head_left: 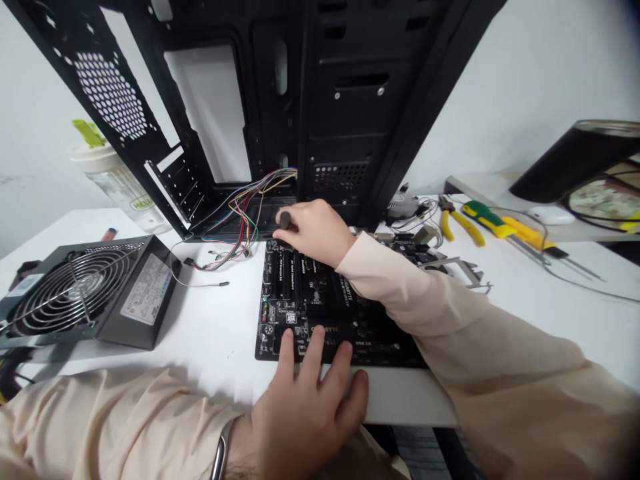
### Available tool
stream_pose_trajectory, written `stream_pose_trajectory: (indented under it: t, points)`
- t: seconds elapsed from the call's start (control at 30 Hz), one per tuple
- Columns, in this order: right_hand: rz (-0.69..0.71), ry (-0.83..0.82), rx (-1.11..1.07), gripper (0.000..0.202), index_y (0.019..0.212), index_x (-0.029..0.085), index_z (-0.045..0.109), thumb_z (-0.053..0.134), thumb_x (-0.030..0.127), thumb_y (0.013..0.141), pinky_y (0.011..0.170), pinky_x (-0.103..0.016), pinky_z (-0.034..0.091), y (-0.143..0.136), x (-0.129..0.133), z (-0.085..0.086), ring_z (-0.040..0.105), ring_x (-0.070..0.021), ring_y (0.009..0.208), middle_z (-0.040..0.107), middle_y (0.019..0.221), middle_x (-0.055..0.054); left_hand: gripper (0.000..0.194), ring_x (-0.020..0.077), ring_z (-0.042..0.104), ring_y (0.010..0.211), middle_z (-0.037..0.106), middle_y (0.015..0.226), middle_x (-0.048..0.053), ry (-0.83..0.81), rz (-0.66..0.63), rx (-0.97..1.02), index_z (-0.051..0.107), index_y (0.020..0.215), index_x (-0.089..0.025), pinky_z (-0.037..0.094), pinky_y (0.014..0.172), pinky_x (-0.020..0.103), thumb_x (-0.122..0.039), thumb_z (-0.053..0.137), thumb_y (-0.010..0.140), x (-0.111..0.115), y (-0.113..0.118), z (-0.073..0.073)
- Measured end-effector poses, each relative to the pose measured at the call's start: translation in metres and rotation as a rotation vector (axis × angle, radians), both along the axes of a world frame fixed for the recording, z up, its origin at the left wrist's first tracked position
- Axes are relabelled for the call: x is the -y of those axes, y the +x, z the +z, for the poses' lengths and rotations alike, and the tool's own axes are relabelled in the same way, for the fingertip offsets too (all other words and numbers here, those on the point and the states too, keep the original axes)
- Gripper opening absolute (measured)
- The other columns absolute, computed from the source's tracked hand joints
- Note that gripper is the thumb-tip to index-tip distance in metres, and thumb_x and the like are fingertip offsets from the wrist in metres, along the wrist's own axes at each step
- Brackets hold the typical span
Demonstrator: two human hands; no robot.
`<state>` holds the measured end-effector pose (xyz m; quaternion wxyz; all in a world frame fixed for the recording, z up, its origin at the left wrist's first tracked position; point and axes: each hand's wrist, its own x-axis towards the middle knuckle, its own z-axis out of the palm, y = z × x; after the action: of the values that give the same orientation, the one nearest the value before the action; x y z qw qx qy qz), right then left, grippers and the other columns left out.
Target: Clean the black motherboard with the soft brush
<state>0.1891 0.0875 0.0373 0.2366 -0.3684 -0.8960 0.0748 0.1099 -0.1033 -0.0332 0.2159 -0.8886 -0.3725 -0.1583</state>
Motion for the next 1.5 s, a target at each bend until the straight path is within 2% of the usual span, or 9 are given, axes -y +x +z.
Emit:
stream_pose_trajectory:
  t: [0.23,0.53,0.63,0.77,0.93,1.13,1.3,1.43,1.5]
  points:
    - [-0.015,-0.006,-0.022,0.016,0.084,0.015,0.068,0.063,0.030,0.079,0.070,-0.029,0.041,0.001,0.001,0.001,0.060,-0.0178,0.073,0.067,0.076,-0.004,0.027,0.0343,0.066,0.098,0.067,0.115,0.003,0.024,0.003,0.042,0.067,0.107,-0.026,0.060,0.067,0.057,-0.021,0.042,0.097,0.000,0.000,-0.001]
    - [0.365,-0.635,-0.513,0.014,0.070,0.015,0.058,0.064,0.026,0.074,0.058,-0.024,0.048,0.001,0.005,0.018,0.057,-0.0101,0.057,0.060,0.061,0.003,0.028,0.0339,0.068,0.094,0.070,0.110,0.002,0.039,-0.001,0.074,0.070,0.102,-0.026,0.061,0.064,0.057,-0.020,0.042,0.097,-0.002,0.000,0.003]
    - [0.450,-0.621,-0.405,0.010,0.072,0.014,0.060,0.067,0.021,0.071,0.062,-0.023,0.048,-0.001,0.017,0.023,0.059,-0.0092,0.063,0.063,0.067,0.003,0.029,0.0341,0.068,0.094,0.070,0.110,0.002,0.035,-0.001,0.082,0.070,0.102,-0.026,0.061,0.064,0.057,-0.020,0.042,0.096,-0.002,0.000,0.003]
    - [0.604,-0.580,-0.006,0.008,0.073,0.012,0.066,0.071,0.016,0.069,0.064,-0.021,0.046,-0.004,0.034,0.025,0.060,-0.0092,0.066,0.066,0.070,0.002,0.027,0.0351,0.067,0.095,0.069,0.113,0.003,0.026,0.003,0.059,0.069,0.105,-0.027,0.061,0.064,0.058,-0.021,0.044,0.096,-0.002,0.001,0.001]
    - [0.435,-0.257,-0.037,0.009,0.073,0.013,0.068,0.071,0.021,0.073,0.064,-0.023,0.042,-0.002,0.037,0.032,0.058,-0.0101,0.065,0.067,0.070,0.001,0.027,0.0349,0.067,0.096,0.068,0.113,0.003,0.022,0.003,0.053,0.069,0.106,-0.026,0.061,0.065,0.057,-0.021,0.044,0.096,-0.002,0.000,0.001]
    - [0.541,-0.358,0.136,0.008,0.067,0.011,0.067,0.072,0.017,0.070,0.056,-0.022,0.039,-0.004,0.035,0.028,0.053,-0.0079,0.055,0.062,0.059,0.003,0.028,0.0353,0.067,0.096,0.068,0.113,0.004,0.018,-0.005,0.057,0.069,0.106,-0.026,0.061,0.064,0.057,-0.020,0.042,0.097,-0.001,0.000,0.001]
    - [0.546,-0.476,-0.169,0.008,0.076,0.012,0.067,0.071,0.016,0.071,0.066,-0.019,0.046,-0.003,0.033,0.027,0.061,-0.0085,0.069,0.068,0.074,0.002,0.028,0.0355,0.067,0.097,0.068,0.114,0.003,0.019,-0.002,0.052,0.068,0.106,-0.026,0.060,0.065,0.057,-0.021,0.043,0.097,-0.001,-0.001,0.003]
    - [0.592,-0.608,0.071,0.006,0.070,0.013,0.066,0.071,0.014,0.069,0.057,-0.019,0.045,0.000,0.031,0.030,0.059,-0.0082,0.060,0.064,0.063,0.004,0.030,0.0351,0.067,0.097,0.068,0.115,0.004,0.016,-0.013,0.040,0.068,0.108,-0.026,0.061,0.066,0.056,-0.020,0.041,0.097,-0.002,-0.002,0.005]
    - [0.550,-0.586,0.049,0.006,0.072,0.013,0.066,0.071,0.013,0.069,0.061,-0.020,0.047,0.001,0.030,0.031,0.061,-0.0092,0.064,0.067,0.067,0.002,0.030,0.0350,0.067,0.097,0.068,0.114,0.003,0.018,-0.008,0.043,0.068,0.107,-0.026,0.061,0.066,0.056,-0.020,0.041,0.097,-0.001,-0.002,0.005]
